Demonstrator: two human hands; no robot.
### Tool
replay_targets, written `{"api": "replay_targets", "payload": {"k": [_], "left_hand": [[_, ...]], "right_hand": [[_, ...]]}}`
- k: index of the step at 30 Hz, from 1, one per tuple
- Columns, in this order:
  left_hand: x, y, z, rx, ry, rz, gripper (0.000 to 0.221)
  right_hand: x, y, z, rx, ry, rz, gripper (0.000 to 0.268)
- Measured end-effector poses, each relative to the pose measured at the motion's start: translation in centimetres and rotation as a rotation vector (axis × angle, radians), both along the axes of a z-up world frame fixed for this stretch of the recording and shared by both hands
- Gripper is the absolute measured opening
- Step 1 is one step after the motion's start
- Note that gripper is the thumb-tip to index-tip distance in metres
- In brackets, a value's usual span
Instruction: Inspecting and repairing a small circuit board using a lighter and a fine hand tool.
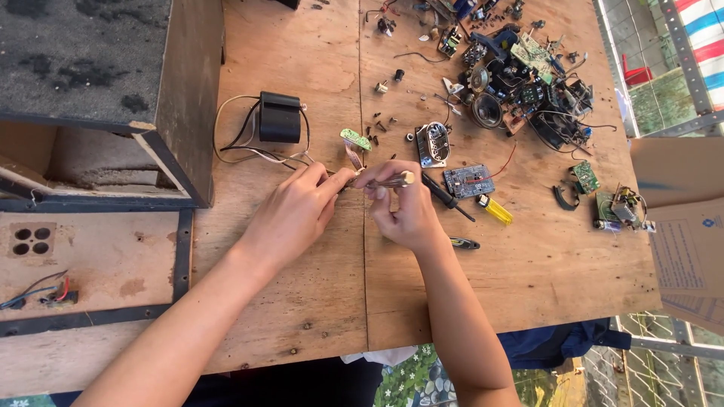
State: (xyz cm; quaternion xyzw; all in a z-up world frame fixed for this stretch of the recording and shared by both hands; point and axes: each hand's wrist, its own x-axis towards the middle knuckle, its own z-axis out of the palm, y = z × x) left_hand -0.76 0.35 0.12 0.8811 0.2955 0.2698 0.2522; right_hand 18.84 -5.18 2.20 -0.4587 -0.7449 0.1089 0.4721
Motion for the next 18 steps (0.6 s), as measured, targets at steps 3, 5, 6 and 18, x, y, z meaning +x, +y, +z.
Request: {"api": "replay_targets", "payload": {"k": [3, 5, 6, 18], "left_hand": [[-0.12, 0.01, 0.13, 0.014, 0.016, 0.004, 0.04], [-0.1, 0.11, 0.14, 0.017, 0.015, 0.005, 0.041], [-0.13, 0.11, 0.15, 0.017, 0.021, 0.01, 0.042], [0.14, 0.36, -0.61, 0.014, 0.024, 0.034, 0.045]], "right_hand": [[-0.37, -0.54, 0.77, 0.007, -0.003, -0.065, 0.008], [-0.45, -0.3, 0.46, -0.008, -0.025, -0.043, 0.01], [-0.51, -0.21, 0.3, -0.025, -0.041, -0.018, 0.012], [-0.44, -0.24, 0.46, -0.018, -0.036, -0.015, 0.008]]}}
